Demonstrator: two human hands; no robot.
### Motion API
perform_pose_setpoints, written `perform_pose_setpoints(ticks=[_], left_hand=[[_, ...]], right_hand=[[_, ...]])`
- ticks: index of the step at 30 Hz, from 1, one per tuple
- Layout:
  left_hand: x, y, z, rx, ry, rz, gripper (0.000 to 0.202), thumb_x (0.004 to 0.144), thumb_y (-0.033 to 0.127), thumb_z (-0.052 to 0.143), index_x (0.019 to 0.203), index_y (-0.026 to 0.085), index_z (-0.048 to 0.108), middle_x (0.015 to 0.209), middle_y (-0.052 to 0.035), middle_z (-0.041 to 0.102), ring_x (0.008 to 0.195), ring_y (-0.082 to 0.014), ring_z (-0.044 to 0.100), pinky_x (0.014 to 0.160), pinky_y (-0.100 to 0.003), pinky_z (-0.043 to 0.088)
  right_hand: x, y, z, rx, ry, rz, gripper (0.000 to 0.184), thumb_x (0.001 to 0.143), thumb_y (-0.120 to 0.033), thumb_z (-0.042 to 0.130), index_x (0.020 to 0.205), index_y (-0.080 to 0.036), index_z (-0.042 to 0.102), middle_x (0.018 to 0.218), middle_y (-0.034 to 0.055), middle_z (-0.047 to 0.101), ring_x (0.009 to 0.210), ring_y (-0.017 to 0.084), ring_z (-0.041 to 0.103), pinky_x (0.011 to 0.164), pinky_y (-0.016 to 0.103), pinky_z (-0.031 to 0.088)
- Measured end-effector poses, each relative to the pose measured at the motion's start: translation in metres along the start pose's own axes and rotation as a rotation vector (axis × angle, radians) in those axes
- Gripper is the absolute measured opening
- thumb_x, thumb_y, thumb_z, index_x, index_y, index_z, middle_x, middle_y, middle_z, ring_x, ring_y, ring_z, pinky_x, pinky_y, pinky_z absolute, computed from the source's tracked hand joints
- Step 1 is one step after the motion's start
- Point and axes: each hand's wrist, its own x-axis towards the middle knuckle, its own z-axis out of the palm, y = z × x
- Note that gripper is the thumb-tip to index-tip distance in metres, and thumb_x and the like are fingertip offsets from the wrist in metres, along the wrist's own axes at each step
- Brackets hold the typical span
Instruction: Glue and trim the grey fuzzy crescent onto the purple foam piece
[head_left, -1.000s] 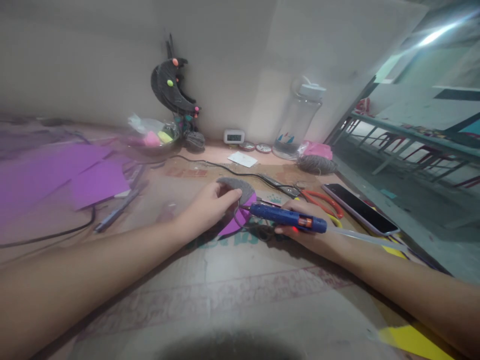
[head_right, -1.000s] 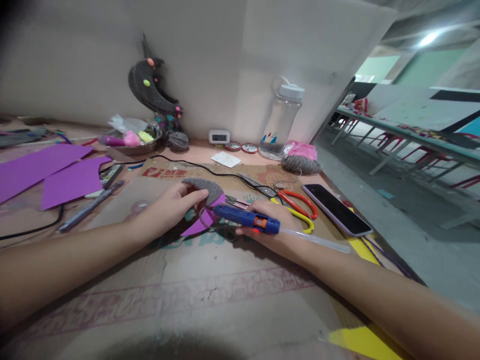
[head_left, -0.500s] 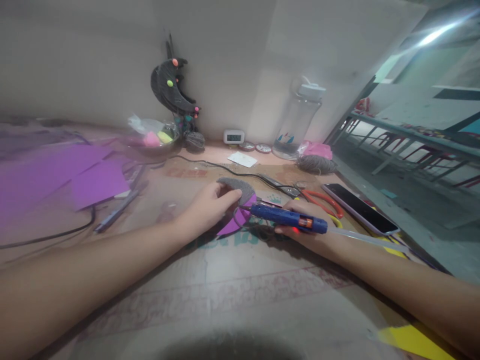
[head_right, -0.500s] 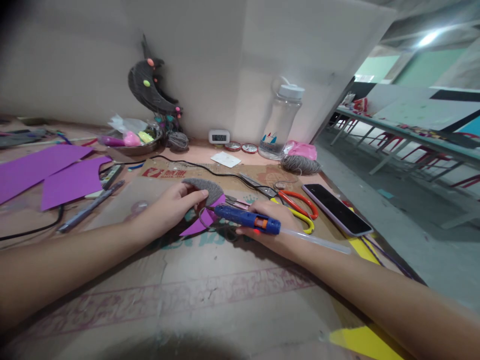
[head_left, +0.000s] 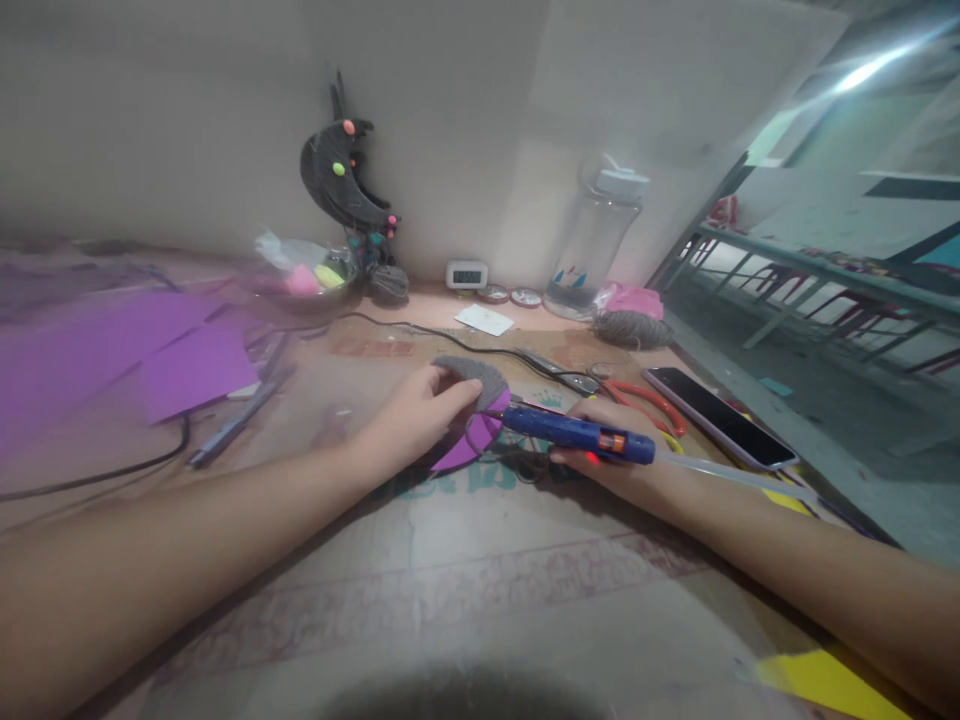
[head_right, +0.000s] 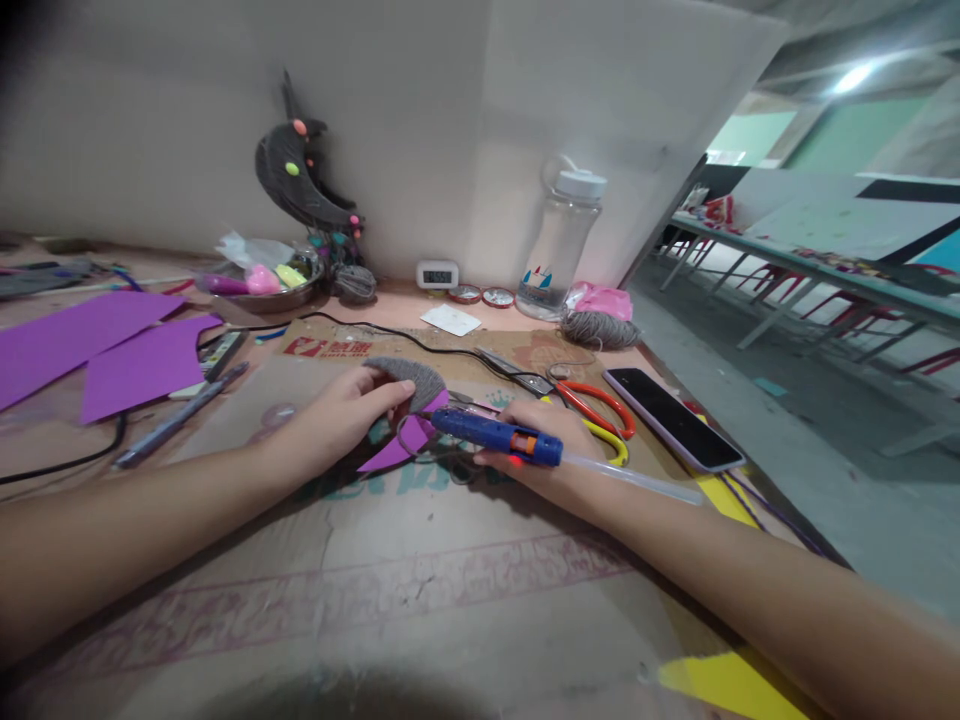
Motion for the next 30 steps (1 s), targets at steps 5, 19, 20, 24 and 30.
perform_pose_setpoints(ticks=[5,19,20,24,30], left_hand=[[0.003,-0.004,-0.001,-0.008,-0.009,0.014,0.015,0.080,0.034,0.057,0.077,0.019,0.058,0.065,0.0019,0.055,0.055,-0.0125,0.048,0.049,-0.023,0.036],[0.003,-0.005,-0.001,-0.008,-0.011,0.029,0.016,0.081,0.033,0.058,0.073,0.019,0.056,0.064,0.0022,0.054,0.056,-0.0120,0.048,0.051,-0.023,0.038],[0.003,-0.005,-0.001,-0.002,-0.011,0.026,0.016,0.081,0.033,0.058,0.073,0.019,0.056,0.063,0.0022,0.053,0.056,-0.0120,0.047,0.051,-0.023,0.038],[0.003,-0.008,-0.002,0.021,-0.030,0.016,0.017,0.082,0.034,0.057,0.076,0.019,0.055,0.062,0.0025,0.051,0.054,-0.0120,0.046,0.048,-0.023,0.035],[0.002,-0.007,-0.001,0.038,-0.016,0.016,0.016,0.082,0.033,0.056,0.075,0.019,0.055,0.064,0.0027,0.052,0.056,-0.0119,0.047,0.050,-0.022,0.037]], right_hand=[[0.000,-0.003,-0.002,0.016,-0.003,-0.043,0.031,0.072,-0.052,0.069,0.069,-0.021,0.062,0.063,0.0005,0.064,0.056,0.014,0.056,0.050,0.025,0.040],[0.000,-0.007,-0.004,0.046,-0.020,-0.135,0.028,0.076,-0.048,0.068,0.074,-0.021,0.063,0.067,0.0000,0.065,0.061,0.014,0.058,0.057,0.024,0.041],[0.000,-0.005,-0.003,0.039,-0.018,-0.148,0.028,0.076,-0.048,0.069,0.074,-0.021,0.063,0.067,-0.0001,0.065,0.061,0.014,0.058,0.056,0.024,0.040],[0.001,0.000,-0.001,0.005,0.005,-0.174,0.028,0.077,-0.049,0.069,0.076,-0.021,0.064,0.068,0.0000,0.065,0.061,0.014,0.058,0.056,0.023,0.039],[0.001,0.002,-0.002,-0.013,0.012,-0.191,0.032,0.078,-0.054,0.067,0.077,-0.022,0.064,0.067,0.0001,0.064,0.060,0.013,0.057,0.054,0.023,0.038]])
